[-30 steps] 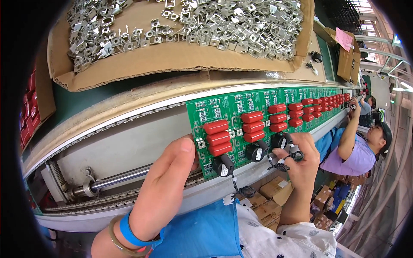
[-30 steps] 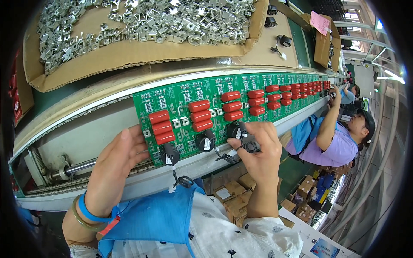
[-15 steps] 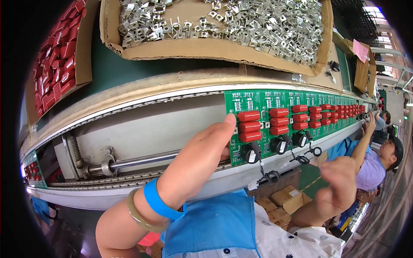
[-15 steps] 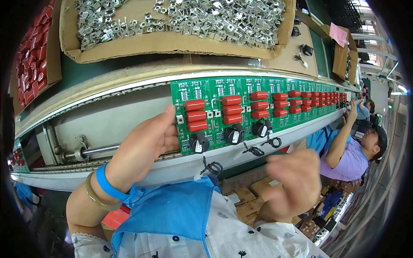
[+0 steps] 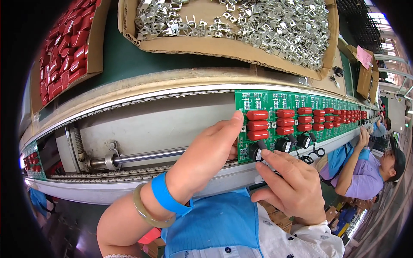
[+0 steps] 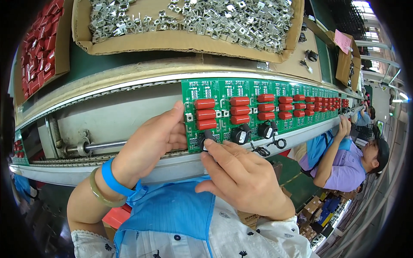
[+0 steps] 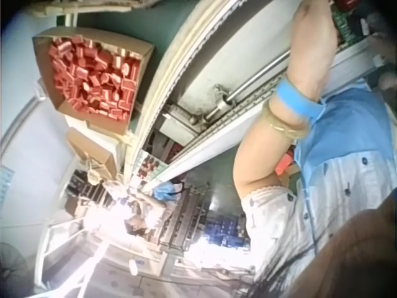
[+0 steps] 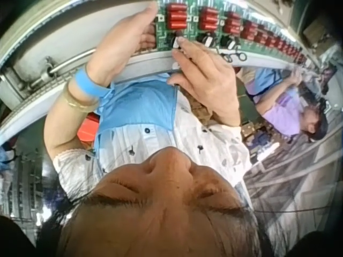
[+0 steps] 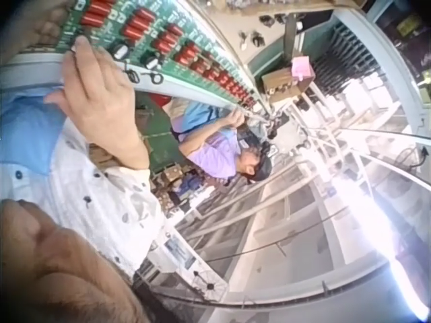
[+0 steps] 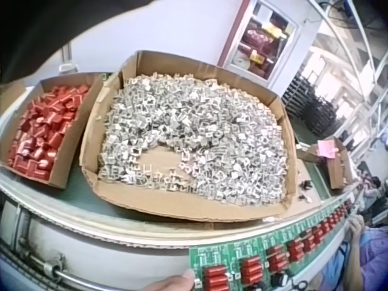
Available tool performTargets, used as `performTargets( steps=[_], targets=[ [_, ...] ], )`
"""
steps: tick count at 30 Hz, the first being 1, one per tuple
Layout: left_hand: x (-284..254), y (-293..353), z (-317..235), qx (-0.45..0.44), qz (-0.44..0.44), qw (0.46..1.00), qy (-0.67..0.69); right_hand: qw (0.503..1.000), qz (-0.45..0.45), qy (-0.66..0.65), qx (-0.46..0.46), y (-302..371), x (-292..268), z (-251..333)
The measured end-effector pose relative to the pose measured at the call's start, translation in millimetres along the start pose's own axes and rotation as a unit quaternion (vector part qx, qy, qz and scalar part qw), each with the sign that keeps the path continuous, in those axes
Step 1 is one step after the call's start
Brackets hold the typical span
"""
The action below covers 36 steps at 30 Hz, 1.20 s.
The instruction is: The person assembles components onto a printed circuit board by hand, inserting red capacitors and black electronic parts into pre-marked slots on an assembly line.
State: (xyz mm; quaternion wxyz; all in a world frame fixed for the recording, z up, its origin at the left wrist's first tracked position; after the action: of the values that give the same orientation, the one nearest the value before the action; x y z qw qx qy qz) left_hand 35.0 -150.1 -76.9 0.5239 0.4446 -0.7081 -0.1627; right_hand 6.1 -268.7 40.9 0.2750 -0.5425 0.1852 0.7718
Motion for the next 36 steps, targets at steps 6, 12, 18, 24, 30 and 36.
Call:
performTargets(
  steps=[6, 12, 18, 24, 30, 36],
  targets=[
    [4.4, -4.0, 2.9, -0.001, 0.028, 0.998, -0.056, 1.000, -0.003, 0.011, 0.001, 0.4, 3.1, -0.7],
    [6.7, -3.3, 2.2, -0.013, 0.046, 0.997, -0.054, 0.997, -0.054, 0.046, -0.017, 2.0, -9.2, 1.2],
    [1.4, -8.0, 3.3, 0.010, -0.004, 0.999, -0.047, 0.979, -0.201, 0.013, 0.024, 40.8, -51.7, -14.7],
    [-8.5, -3.0, 2.1, 0.059, -0.028, 0.995, -0.080, 0.873, -0.425, 0.059, 0.234, 116.6, -109.1, -138.0],
    [1.2, 7.6, -1.2, 0.129, -0.068, 0.984, -0.102, 0.861, -0.394, 0.033, 0.320, 133.3, -113.6, -278.5],
    [-12.3, 31.5, 0.9, 0.237, -0.178, 0.949, -0.110, 0.842, -0.320, 0.075, 0.428, 99.0, -97.0, -349.9]
  ],
)
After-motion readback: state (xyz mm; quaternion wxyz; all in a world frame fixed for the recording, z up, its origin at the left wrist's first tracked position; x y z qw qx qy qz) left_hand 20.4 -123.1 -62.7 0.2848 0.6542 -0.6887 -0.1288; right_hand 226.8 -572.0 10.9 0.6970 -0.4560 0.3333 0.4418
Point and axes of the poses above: each hand's wrist, its own y-axis away from the middle knuckle, its own x-axis out of the palm, z = x × y, the point moved 7 cm from there along -y, towards the middle knuckle, and after that the axes turned 8 degrees about -x, right-handed, at the moved point
